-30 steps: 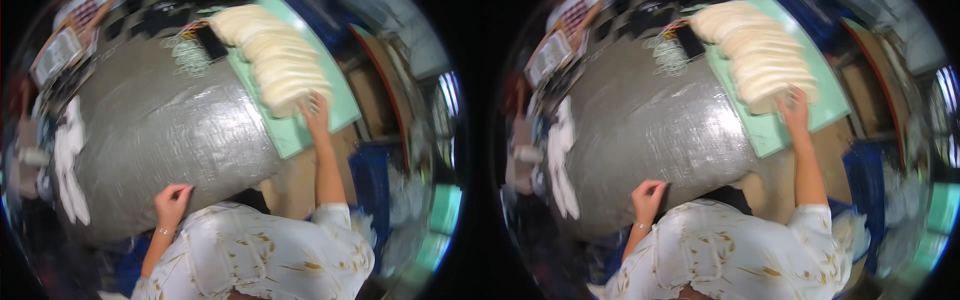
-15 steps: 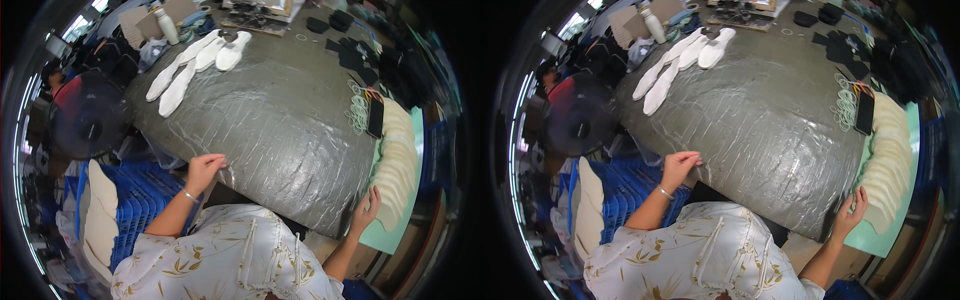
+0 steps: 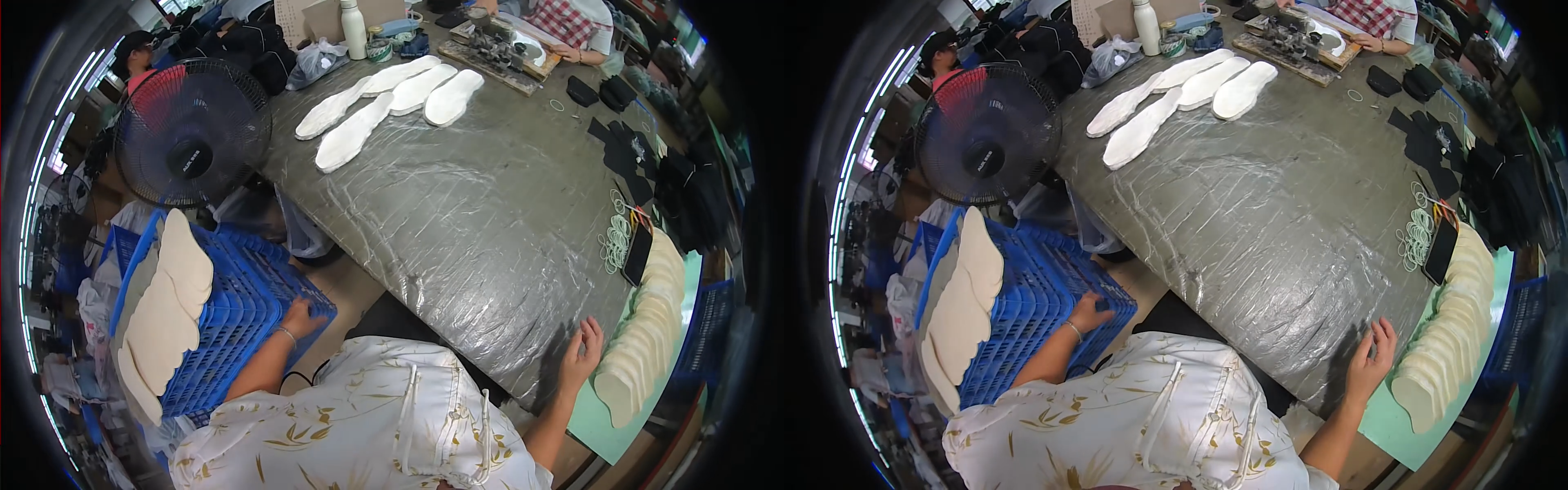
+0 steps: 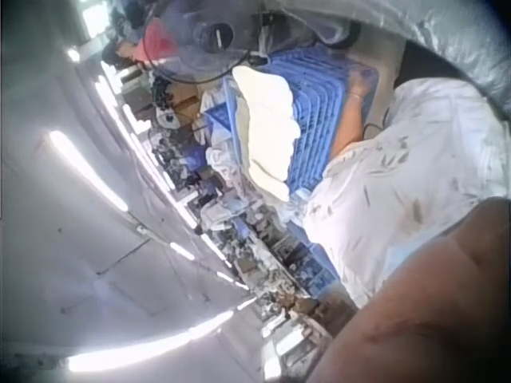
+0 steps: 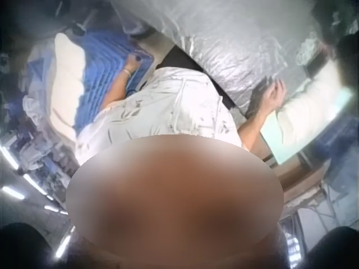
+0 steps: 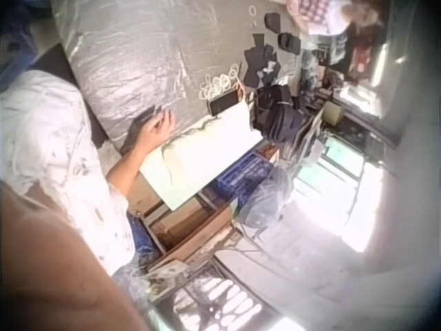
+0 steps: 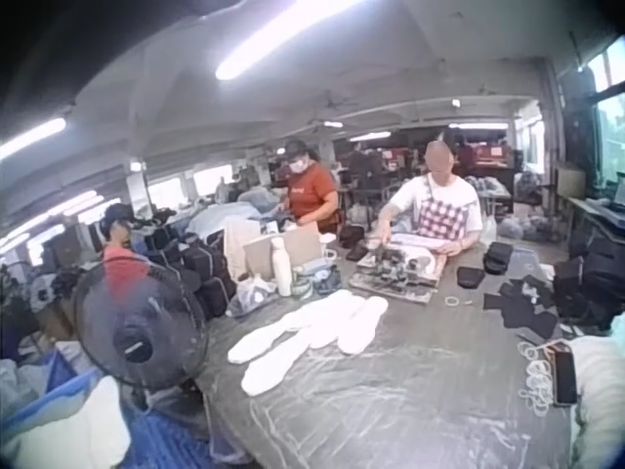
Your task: Checking and stacking shoe insoles at a workbench.
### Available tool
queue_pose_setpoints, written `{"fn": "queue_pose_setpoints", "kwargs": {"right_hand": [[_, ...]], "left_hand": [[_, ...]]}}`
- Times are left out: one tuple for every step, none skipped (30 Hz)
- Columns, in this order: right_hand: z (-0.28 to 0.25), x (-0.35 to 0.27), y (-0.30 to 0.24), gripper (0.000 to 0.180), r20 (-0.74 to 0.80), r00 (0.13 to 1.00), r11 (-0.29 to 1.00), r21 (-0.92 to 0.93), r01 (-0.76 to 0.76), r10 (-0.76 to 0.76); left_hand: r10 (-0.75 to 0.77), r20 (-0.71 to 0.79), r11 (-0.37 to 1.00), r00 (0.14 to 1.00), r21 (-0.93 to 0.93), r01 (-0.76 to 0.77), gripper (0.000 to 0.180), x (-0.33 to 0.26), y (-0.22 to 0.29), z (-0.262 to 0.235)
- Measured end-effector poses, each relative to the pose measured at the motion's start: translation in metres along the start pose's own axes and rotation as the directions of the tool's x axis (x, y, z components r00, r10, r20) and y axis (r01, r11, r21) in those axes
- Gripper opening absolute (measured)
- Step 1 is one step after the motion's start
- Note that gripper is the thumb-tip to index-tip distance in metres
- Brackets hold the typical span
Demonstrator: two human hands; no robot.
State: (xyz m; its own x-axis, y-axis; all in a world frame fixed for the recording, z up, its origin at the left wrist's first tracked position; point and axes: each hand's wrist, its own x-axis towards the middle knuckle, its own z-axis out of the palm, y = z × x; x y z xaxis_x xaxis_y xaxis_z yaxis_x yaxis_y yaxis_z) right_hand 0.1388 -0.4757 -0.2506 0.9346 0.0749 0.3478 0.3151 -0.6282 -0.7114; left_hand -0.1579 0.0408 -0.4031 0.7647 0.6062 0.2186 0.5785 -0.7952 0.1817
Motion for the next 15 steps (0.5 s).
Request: {"fn": "queue_pose_setpoints", "kwargs": {"right_hand": [[-0.002,-0.005,0.008,0.021,0.001,1.000,1.000,-0.007,-0.001,0.001],[-0.006,-0.010,0.025,0.020,0.068,0.998,1.000,-0.013,0.005,-0.004],[-0.007,-0.013,0.037,0.018,0.137,0.990,1.000,-0.013,0.015,-0.013],[-0.008,-0.015,0.046,0.018,0.135,0.991,1.000,-0.018,0.014,-0.011],[-0.010,-0.019,0.052,0.023,0.147,0.987,0.998,-0.002,0.061,-0.060],[-0.012,-0.024,0.059,0.027,0.155,0.982,0.994,0.013,0.106,-0.107],[-0.007,-0.023,0.039,0.027,0.158,0.982,0.995,0.006,0.102,-0.101],[0.002,-0.017,0.003,0.034,0.056,0.992,0.993,-0.030,0.117,-0.116],[0.006,-0.016,-0.019,0.041,-0.047,0.990,0.989,-0.070,0.131,-0.135],[0.005,-0.021,-0.017,0.041,-0.050,0.990,0.988,-0.082,0.128,-0.132],[0.005,-0.029,-0.011,0.046,-0.034,0.998,0.999,-0.029,0.042,-0.043],[0.006,-0.033,-0.009,0.051,-0.012,0.999,0.999,0.035,-0.037,0.037],[0.005,-0.036,-0.009,0.051,-0.026,0.999,0.999,0.032,-0.037,0.038],[0.001,-0.041,-0.009,0.049,0.015,0.996,0.996,0.036,-0.084,0.083],[-0.002,-0.046,-0.010,0.046,0.057,0.990,0.991,0.042,-0.130,0.127]], "left_hand": [[-0.224,0.435,0.973,0.872,0.053,0.223,0.051,0.032,0.017,-0.030],[-0.392,0.759,0.900,0.521,0.199,0.387,0.065,0.050,0.027,-0.051],[-0.395,0.758,0.898,0.519,0.200,0.391,0.065,0.050,0.025,-0.058],[-0.272,0.624,0.943,0.732,0.019,0.334,0.072,0.053,0.022,-0.059],[-0.144,0.434,0.963,0.889,-0.146,0.227,0.080,0.059,0.027,-0.068],[-0.062,0.247,0.922,0.967,-0.357,0.150,0.077,0.076,0.036,-0.072],[-0.024,0.038,0.845,0.999,-0.533,0.040,0.075,0.104,0.054,-0.086],[-0.042,-0.015,0.838,0.999,-0.545,0.027,0.067,0.134,0.060,-0.092],[-0.036,-0.074,0.814,0.997,-0.581,-0.014,0.057,0.168,0.057,-0.089],[-0.074,-0.083,0.766,0.994,-0.643,0.004,0.046,0.206,0.057,-0.085],[-0.111,-0.125,0.759,0.986,-0.651,0.003,0.041,0.239,0.056,-0.076],[-0.172,-0.145,0.809,0.974,-0.585,0.055,0.041,0.277,0.031,-0.052],[-0.247,-0.085,0.809,0.965,-0.567,0.157,0.045,0.311,0.016,-0.033],[-0.211,-0.195,0.925,0.958,-0.357,0.131,0.044,0.330,0.029,-0.029],[-0.297,-0.026,0.866,0.955,-0.429,0.258,0.038,0.346,0.039,-0.029]]}}
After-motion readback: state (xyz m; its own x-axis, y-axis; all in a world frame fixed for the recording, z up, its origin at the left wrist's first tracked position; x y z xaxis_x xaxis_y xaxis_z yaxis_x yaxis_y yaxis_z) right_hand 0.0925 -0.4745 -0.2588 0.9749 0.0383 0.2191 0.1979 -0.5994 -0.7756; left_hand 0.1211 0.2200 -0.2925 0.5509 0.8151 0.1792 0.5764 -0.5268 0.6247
